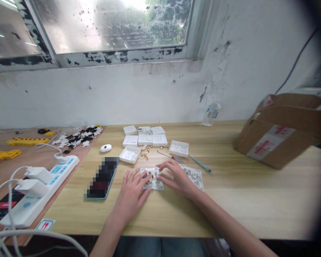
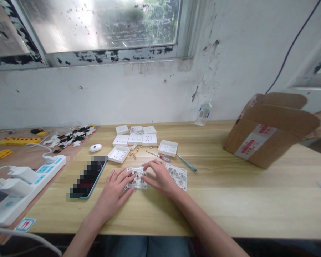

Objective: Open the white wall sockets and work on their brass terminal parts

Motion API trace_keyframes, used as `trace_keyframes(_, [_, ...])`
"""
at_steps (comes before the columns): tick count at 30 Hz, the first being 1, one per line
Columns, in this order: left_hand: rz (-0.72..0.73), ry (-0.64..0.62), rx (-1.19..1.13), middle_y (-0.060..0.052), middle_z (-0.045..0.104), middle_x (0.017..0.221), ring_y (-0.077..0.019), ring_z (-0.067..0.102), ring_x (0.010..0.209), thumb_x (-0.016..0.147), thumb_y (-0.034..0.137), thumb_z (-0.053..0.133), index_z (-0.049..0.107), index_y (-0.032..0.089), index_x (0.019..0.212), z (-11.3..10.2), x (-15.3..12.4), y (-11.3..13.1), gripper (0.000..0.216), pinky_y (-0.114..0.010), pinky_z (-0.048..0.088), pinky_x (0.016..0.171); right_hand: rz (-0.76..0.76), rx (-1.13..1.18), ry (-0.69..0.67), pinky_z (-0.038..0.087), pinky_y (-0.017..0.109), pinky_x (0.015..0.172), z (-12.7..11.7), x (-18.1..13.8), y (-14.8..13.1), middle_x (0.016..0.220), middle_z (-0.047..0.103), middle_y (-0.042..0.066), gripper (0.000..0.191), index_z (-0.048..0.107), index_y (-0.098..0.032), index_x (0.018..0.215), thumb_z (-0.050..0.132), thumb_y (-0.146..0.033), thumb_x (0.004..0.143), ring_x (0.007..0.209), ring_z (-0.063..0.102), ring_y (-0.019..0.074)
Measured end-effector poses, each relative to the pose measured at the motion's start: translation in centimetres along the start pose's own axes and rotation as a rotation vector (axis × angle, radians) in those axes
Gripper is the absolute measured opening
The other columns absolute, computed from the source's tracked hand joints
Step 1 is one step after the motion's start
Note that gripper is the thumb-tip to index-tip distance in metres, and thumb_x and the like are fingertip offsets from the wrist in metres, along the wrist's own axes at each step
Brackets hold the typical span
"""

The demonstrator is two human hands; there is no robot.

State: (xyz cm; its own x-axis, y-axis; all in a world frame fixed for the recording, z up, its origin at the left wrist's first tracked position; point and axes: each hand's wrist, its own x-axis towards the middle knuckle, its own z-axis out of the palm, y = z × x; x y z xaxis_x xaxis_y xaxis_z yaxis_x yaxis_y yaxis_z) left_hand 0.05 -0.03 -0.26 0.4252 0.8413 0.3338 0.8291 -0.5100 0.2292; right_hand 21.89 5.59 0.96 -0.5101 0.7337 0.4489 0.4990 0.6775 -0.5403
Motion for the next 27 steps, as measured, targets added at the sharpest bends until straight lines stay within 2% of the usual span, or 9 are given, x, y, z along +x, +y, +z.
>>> trace_keyframes(4, [0.013,0.008,-0.002,-0.003,0.052,0.135,-0.0263,0.036,0.131,0.092,0.032,0.049,0.05,0.029,0.126,0.05,-0.01,-0.08,0.035,-0.057,0.023,0.109,-0.022,-0.015,-0.044,0.04,0.04,0.09,-0.09,-0.1,-0.09,0.105,0.064,0.006,0.02,0.057,-0.023,0.101,0.064,-0.024,0.082,0.1,0.055,0.0219])
trace_keyframes(12, [0.024,0.025,-0.003,-0.004,0.053,0.132,-0.0263,0.037,0.13,0.092,0.032,0.049,0.05,0.029,0.127,0.01,0.0,-0.11,0.035,-0.056,0.024,0.109,-0.09,-0.14,-0.094,0.042,0.041,0.088,-0.02,-0.08,-0.38,0.105,0.066,0.007,0.018,0.06,-0.023,0.104,0.057,-0.023,0.085,0.101,0.055,0.0228])
trace_keyframes(20, [0.005,-0.017,0.01,-0.002,0.051,0.136,-0.0267,0.035,0.131,0.092,0.032,0.047,0.048,0.029,0.129,0.01,0.03,-0.12,0.036,-0.057,0.022,0.11,-0.164,-0.19,-0.118,0.041,0.042,0.091,0.29,-0.12,-0.23,0.115,0.065,0.007,0.021,0.061,-0.022,0.109,0.048,-0.026,0.093,0.107,0.053,0.0223])
trace_keyframes(27, [0.009,0.011,0.012,-0.003,0.053,0.133,-0.0265,0.036,0.13,0.092,0.032,0.048,0.05,0.029,0.127,0.03,0.0,-0.06,0.035,-0.058,0.022,0.109,-0.158,-0.207,-0.103,0.041,0.041,0.089,0.65,-0.33,0.19,0.116,0.066,0.007,0.022,0.063,-0.023,0.11,0.052,-0.027,0.092,0.103,0.056,0.0222])
